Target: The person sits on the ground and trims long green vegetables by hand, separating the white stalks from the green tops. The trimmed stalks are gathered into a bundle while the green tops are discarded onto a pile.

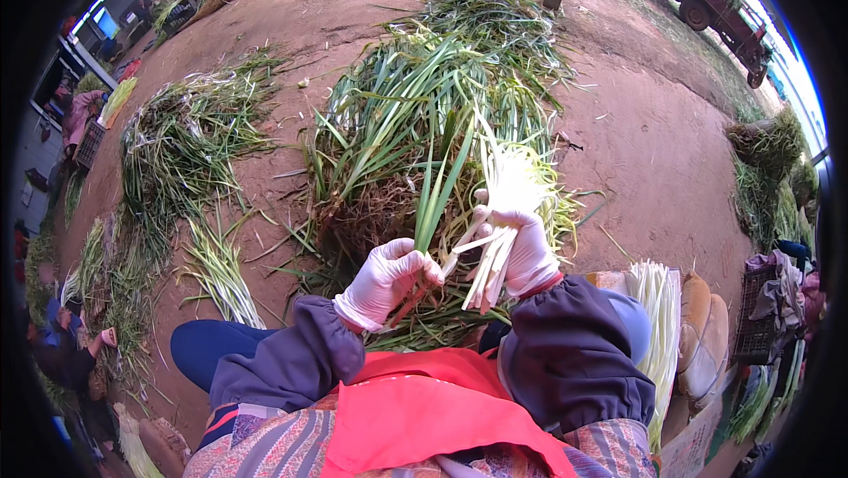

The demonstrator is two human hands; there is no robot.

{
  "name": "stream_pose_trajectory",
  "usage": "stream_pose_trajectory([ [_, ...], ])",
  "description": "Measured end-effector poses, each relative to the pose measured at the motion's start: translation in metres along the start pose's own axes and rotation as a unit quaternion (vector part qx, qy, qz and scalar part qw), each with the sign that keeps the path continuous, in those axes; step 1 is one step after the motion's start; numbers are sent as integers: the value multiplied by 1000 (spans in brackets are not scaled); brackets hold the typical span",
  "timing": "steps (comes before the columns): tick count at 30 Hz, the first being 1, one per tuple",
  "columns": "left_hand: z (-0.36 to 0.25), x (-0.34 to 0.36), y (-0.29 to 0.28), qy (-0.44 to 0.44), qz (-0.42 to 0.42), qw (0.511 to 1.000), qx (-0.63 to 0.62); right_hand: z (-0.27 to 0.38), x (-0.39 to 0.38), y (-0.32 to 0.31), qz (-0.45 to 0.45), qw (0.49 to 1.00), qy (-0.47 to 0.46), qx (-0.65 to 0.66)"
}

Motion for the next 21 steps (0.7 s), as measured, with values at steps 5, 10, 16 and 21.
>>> stream_pose_trajectory([
  [5, 16, 14, -15, -116, 43, 990, -74, 4, -8, 17, 59, 998, 32, 13],
  [10, 15, 71, 28, -187, 88, 977, 61, 9, -4, 22, 113, 993, -10, 8],
  [16, 3, 89, 59, -111, 85, 972, -186, 27, 2, 8, 54, 998, -26, 22],
  [21, -3, 67, 29, -9, 16, 975, -222, 44, 9, 15, 42, 996, -69, 36],
])
Point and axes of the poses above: each hand's wrist, its own x-axis towards the middle knuckle, its own y-axis out of the palm, z = x × y, the point moved 7 cm from there along x, towards the middle knuckle, and after that the axes turned 8 degrees about -y, right-handed, at the moved point
